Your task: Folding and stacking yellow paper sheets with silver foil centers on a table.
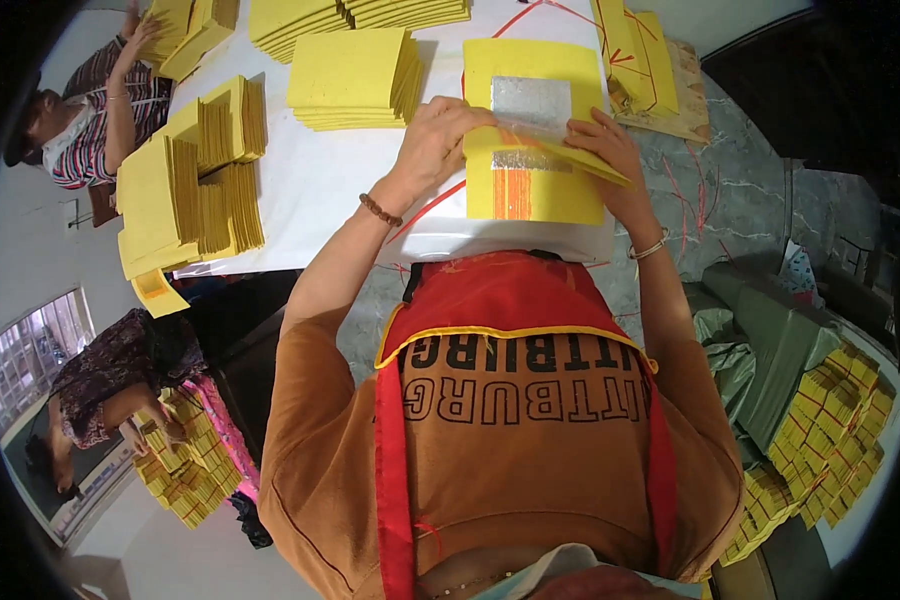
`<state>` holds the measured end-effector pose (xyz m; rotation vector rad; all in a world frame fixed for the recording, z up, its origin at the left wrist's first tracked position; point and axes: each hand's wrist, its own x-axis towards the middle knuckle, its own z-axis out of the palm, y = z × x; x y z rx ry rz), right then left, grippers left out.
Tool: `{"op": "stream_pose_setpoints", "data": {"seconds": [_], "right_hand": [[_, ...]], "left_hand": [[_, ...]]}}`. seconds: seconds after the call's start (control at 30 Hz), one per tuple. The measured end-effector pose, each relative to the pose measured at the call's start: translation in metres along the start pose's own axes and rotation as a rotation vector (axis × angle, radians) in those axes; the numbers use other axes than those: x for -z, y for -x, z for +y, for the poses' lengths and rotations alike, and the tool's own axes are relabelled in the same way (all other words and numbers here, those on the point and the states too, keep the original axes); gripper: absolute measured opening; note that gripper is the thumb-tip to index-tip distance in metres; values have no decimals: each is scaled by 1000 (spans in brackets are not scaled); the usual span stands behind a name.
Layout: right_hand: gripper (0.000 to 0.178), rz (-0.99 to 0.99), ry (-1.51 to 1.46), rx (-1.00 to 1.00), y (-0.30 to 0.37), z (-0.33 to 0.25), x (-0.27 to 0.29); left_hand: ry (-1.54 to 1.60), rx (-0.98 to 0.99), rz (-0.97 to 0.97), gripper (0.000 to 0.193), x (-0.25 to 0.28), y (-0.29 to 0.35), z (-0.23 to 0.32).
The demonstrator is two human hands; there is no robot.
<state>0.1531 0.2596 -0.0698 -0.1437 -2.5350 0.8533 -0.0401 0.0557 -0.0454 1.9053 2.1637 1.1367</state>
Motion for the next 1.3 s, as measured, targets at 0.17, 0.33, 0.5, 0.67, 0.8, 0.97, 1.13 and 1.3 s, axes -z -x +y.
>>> {"op": "stream_pose_setpoints", "data": {"seconds": [0.17, 0.33, 0.5, 0.67, 0.8, 0.97, 1.13, 1.3], "right_hand": [[26, -7, 128, 66, -8, -29, 23], [27, 23, 219, 172, 1, -37, 26], [24, -161, 9, -68, 3, -40, 28], [29, -116, -319, -503, -11, -34, 16], [35, 157, -570, -684, -26, -40, 7], [40, 125, -482, -616, -23, -31, 3], [44, 78, -542, -693, -25, -26, -1], [43, 98, -502, -679, -24, -22, -6]], "left_hand": [[-192, -90, 143, 27, 6, 4, 17], [-230, -147, 105, 27, 10, 16, 21], [-39, 3, 74, 20, 1, 24, 26], [176, 453, 80, 10, -6, 11, 24], [735, 842, 209, 18, -17, 1, 24], [807, 796, 308, 38, -19, 5, 28], [745, 742, 298, 43, -23, 11, 21], [756, 885, 134, 45, -18, 11, 21]]}}
